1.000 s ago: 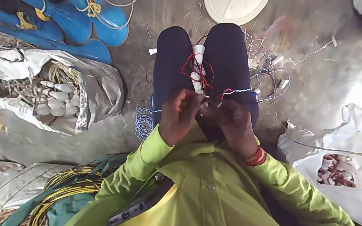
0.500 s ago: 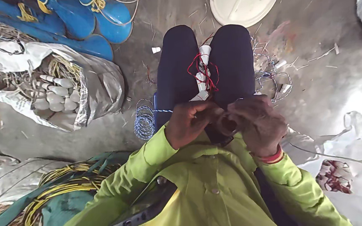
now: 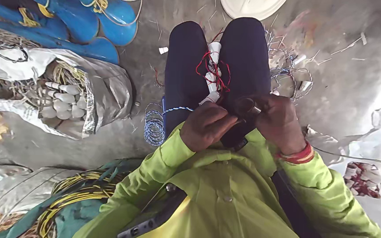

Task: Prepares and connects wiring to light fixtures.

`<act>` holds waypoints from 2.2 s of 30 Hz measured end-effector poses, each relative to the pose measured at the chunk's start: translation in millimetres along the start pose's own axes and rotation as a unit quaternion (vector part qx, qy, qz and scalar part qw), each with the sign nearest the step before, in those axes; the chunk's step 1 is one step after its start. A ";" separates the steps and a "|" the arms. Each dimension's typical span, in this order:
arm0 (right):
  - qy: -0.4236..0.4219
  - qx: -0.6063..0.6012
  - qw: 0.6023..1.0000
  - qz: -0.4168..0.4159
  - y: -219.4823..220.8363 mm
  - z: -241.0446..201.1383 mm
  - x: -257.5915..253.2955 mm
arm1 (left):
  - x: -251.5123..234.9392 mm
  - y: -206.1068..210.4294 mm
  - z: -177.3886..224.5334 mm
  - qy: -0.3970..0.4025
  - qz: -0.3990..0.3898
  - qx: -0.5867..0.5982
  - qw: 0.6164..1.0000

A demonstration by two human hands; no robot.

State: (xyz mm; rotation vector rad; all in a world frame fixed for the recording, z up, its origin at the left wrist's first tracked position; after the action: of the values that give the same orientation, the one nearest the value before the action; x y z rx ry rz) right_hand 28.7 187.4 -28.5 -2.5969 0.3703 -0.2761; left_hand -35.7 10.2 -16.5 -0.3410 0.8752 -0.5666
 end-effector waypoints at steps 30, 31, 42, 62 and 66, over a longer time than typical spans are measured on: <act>-0.027 -0.121 0.992 -0.010 5.8 4.0 6.7 | -8.1 -6.1 -19.4 -0.155 -0.038 0.066 0.985; -0.012 -0.135 0.991 -0.013 5.2 2.7 5.3 | -8.7 -5.4 -20.4 -0.143 -0.035 0.048 0.988; 0.039 -0.200 0.978 -0.035 2.3 3.2 3.2 | -1.6 3.7 -17.9 -0.188 -0.063 -0.003 0.980; -0.169 0.174 0.963 0.116 3.3 -18.2 6.8 | -4.4 -10.1 -15.1 -0.750 0.069 0.379 0.538; -0.199 0.173 0.962 0.067 3.8 -14.5 8.5 | 2.8 -12.1 -18.7 -0.748 0.022 0.393 0.534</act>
State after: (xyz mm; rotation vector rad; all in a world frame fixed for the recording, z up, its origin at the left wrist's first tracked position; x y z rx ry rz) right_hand 32.2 175.0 -16.9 -2.1998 0.3179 0.2129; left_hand -53.1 -2.2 -23.4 0.1187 -1.0970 -0.3536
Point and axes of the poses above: each hand's wrist, its own x-axis away from the middle knuckle, its own y-axis out of the palm, z = x × y, the point moved 4 cm from there along -x, towards the middle knuckle, and after that the axes turned 5 degrees about z, right-handed, at the moved point
